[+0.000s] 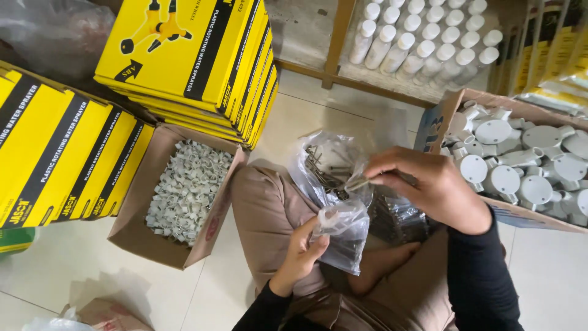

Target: Bagging small metal screws into individual plastic bags

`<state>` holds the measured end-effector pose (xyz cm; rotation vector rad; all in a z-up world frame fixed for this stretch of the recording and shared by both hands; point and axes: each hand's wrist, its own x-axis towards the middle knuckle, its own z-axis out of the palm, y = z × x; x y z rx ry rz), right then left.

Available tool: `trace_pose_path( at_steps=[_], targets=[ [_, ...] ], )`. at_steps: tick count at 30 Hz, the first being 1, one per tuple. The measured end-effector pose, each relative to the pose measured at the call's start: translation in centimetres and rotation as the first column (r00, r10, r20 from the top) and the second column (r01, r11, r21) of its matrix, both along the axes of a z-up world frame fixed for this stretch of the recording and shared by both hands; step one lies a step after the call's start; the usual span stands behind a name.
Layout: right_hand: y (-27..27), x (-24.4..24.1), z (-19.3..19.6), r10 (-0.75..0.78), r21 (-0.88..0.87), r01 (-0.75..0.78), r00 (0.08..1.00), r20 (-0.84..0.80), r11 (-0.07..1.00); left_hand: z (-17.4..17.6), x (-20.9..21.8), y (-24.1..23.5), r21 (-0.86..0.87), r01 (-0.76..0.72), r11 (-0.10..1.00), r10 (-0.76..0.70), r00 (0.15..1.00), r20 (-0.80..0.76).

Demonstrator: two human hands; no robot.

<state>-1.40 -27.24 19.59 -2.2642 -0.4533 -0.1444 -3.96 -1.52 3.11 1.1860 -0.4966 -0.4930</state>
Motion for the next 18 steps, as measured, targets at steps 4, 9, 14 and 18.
trace_pose_path(
  at_steps=[4,9,14,18],
  targets=[
    [0.2,-2.7,3.6,0.174,-0.02,-0.175,0.984,-0.049,0.984,2.0,-1.1,-0.2,-0.023,-0.012,1.0,0.014,0.996,0.09],
    [0.7,-4.5,6.0,0.364,-0.193,-0.416,0.896,-0.253,0.889,4.9,-1.8,0.0,0.123,0.048,0.991,-0.078,0.964,0.253],
    [3.7,-5.6,7.9,0.214,-0.371,-0.555,0.725,-0.655,0.744,5.4,-3.5,-0.7,0.053,0.098,0.994,-0.107,0.973,0.205],
    [5.4,-6.0,9.7,0.177,-0.427,-0.614,0.683,-0.708,0.664,5.5,-4.1,-0.9,-0.001,0.043,0.999,-0.042,0.988,0.15]
  ],
)
